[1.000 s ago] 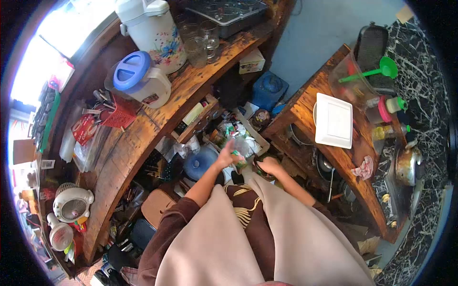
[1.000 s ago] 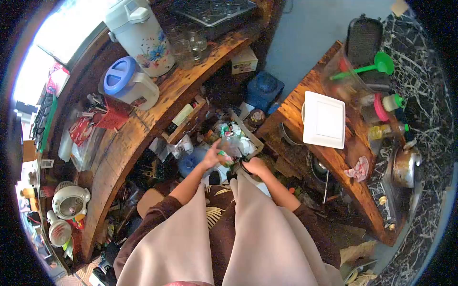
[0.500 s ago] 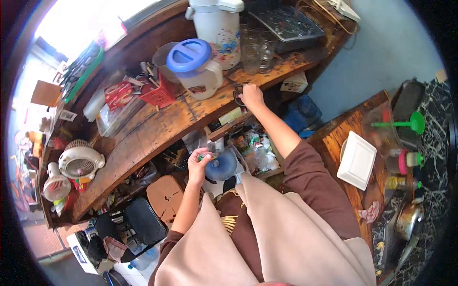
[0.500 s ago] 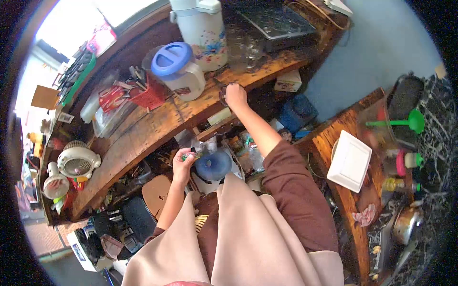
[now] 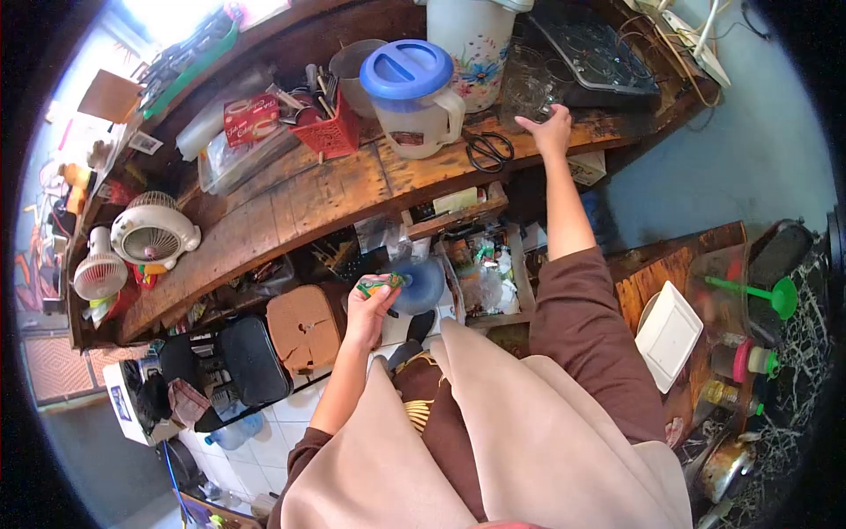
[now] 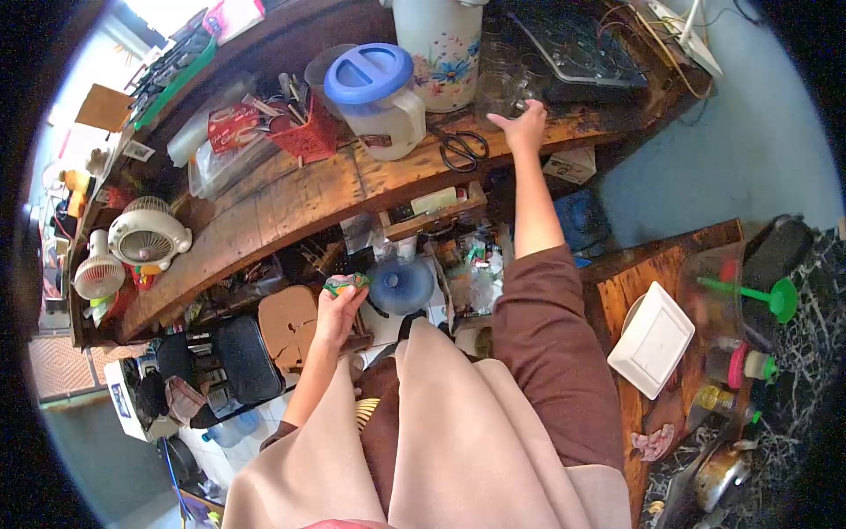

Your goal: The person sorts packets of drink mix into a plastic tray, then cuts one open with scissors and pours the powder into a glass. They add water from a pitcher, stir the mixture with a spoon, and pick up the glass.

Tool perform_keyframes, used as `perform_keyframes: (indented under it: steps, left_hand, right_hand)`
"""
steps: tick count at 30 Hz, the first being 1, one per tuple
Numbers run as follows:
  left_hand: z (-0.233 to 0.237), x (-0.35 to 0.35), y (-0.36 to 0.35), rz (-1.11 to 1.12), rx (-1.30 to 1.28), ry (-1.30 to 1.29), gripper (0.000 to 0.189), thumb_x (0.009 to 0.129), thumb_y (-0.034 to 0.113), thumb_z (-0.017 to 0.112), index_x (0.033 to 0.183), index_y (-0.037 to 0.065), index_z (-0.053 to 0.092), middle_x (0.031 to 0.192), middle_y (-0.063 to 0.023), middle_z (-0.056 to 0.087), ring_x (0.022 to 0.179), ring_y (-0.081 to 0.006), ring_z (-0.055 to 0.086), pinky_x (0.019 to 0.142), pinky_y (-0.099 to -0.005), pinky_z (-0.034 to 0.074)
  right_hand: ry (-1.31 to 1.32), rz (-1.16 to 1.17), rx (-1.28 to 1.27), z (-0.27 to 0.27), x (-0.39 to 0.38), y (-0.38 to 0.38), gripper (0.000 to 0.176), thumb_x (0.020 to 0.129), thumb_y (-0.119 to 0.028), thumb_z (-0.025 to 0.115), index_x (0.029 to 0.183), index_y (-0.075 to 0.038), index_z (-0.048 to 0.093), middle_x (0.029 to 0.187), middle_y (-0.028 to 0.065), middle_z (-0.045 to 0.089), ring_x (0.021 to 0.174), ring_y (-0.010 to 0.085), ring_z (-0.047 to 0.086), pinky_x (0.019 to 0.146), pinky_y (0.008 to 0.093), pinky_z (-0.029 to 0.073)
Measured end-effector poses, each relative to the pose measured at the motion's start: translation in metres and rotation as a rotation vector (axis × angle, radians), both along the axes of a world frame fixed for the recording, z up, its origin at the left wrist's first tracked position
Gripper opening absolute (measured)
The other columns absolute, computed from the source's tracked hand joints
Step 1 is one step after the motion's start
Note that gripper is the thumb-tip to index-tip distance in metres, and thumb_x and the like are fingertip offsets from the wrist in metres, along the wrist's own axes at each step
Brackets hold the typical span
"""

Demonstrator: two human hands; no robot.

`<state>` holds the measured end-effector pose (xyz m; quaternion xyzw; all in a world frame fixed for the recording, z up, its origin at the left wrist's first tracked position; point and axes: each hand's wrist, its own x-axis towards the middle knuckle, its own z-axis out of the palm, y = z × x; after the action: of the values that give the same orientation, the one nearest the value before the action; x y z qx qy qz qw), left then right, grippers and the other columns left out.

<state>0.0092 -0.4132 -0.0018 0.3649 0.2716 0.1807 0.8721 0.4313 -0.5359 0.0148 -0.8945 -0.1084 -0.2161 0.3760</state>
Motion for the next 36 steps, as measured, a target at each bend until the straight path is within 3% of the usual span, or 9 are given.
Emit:
perform_keyframes:
  steps: [5, 7, 11, 15, 17, 20, 23, 27, 36]
  left_hand:
    - [-0.007, -0.001, -0.011, -0.005, -0.012, 0.012, 0.023, 0.082, 0.008, 0.058, 0.103, 0.005, 0.048, 0.1, -0.0076, 0.058, 0.095, -0.0202, 0.057, 0.085, -0.0385, 0.048]
    - [-0.002, 0.003, -0.018, 0.042, -0.03, 0.026, 0.023, 0.083, 0.009, 0.057, 0.103, 0.005, 0.047, 0.1, -0.006, 0.057, 0.096, -0.0194, 0.056, 0.083, -0.0394, 0.049]
    - [0.005, -0.003, -0.022, 0.016, 0.022, -0.007, 0.026, 0.083, 0.014, 0.059, 0.104, 0.008, 0.045, 0.097, -0.004, 0.055, 0.094, -0.0192, 0.056, 0.085, -0.0412, 0.047]
    - [-0.003, -0.015, -0.013, -0.001, -0.038, -0.078, 0.028, 0.082, 0.017, 0.061, 0.105, 0.01, 0.046, 0.097, -0.0011, 0.055, 0.087, -0.0142, 0.056, 0.078, -0.035, 0.048]
    - [-0.001, -0.015, -0.005, 0.021, -0.061, -0.114, 0.028, 0.083, 0.022, 0.06, 0.106, 0.014, 0.047, 0.097, 0.0017, 0.055, 0.083, -0.0118, 0.056, 0.072, -0.0321, 0.048]
    - [0.003, -0.023, 0.006, 0.091, -0.197, -0.133, 0.026, 0.085, 0.03, 0.056, 0.108, 0.02, 0.049, 0.096, 0.0037, 0.057, 0.08, -0.013, 0.057, 0.072, -0.033, 0.048]
    - [0.014, -0.042, 0.032, 0.127, -0.249, -0.14, 0.024, 0.086, 0.029, 0.056, 0.107, 0.02, 0.05, 0.092, 0.0032, 0.058, 0.078, -0.0141, 0.059, 0.073, -0.0338, 0.05]
    - [0.026, -0.074, 0.096, 0.25, -0.236, -0.103, 0.024, 0.085, 0.022, 0.056, 0.107, 0.014, 0.05, 0.086, 0.0007, 0.057, 0.078, -0.014, 0.058, 0.077, -0.0327, 0.051]
    - [0.106, -0.057, 0.24, 0.153, 0.733, 0.188, 0.035, 0.082, 0.015, 0.06, 0.11, 0.005, 0.042, 0.101, -0.0059, 0.054, 0.088, -0.0157, 0.058, 0.073, -0.0329, 0.051]
  right_hand:
    - [0.427, 0.371, 0.174, -0.023, 0.028, -0.019, 0.041, 0.072, -0.037, 0.07, 0.066, -0.002, 0.05, 0.063, 0.0064, 0.052, 0.064, 0.0156, 0.05, 0.062, 0.0307, 0.042]
    - [0.232, 0.23, 0.133, -0.006, 0.011, -0.038, 0.049, 0.079, -0.053, 0.053, 0.081, -0.005, 0.064, 0.076, 0.0148, 0.062, 0.076, 0.0252, 0.06, 0.071, 0.0352, 0.044]
    - [0.467, 0.089, -0.387, 0.076, -0.063, -0.108, 0.058, 0.082, -0.059, 0.036, 0.089, -0.009, 0.064, 0.094, 0.0172, 0.061, 0.093, 0.0368, 0.055, 0.077, 0.0423, 0.042]
    - [0.716, 0.198, -1.209, 0.047, -0.124, -0.098, 0.045, 0.077, -0.046, 0.051, 0.094, -0.007, 0.065, 0.106, 0.0105, 0.061, 0.1, 0.0281, 0.058, 0.081, 0.037, 0.046]
    - [0.746, 0.342, -1.553, -0.032, -0.148, -0.095, 0.036, 0.07, -0.037, 0.061, 0.094, -0.011, 0.067, 0.102, 0.0078, 0.063, 0.094, 0.0253, 0.061, 0.072, 0.0373, 0.049]
    - [0.953, 0.345, -1.692, -0.065, -0.182, -0.077, 0.047, 0.073, -0.049, 0.057, 0.102, -0.013, 0.064, 0.104, 0.007, 0.062, 0.094, 0.0238, 0.06, 0.079, 0.034, 0.047]
    - [0.857, 0.531, -1.398, -0.032, -0.208, -0.047, 0.043, 0.077, -0.05, 0.054, 0.085, -0.008, 0.065, 0.081, 0.0046, 0.064, 0.076, 0.0206, 0.061, 0.065, 0.0358, 0.048]
    - [0.772, 0.968, -0.28, -0.009, -0.262, 0.026, 0.043, 0.083, -0.041, 0.052, 0.069, -0.001, 0.047, 0.061, 0.0118, 0.049, 0.059, 0.0228, 0.049, 0.057, 0.0352, 0.039]
    - [0.663, 0.939, 0.162, 0.003, -0.346, 0.229, 0.042, 0.084, -0.04, 0.053, 0.071, 0.0, 0.05, 0.059, 0.0127, 0.051, 0.057, 0.0231, 0.053, 0.057, 0.0349, 0.041]
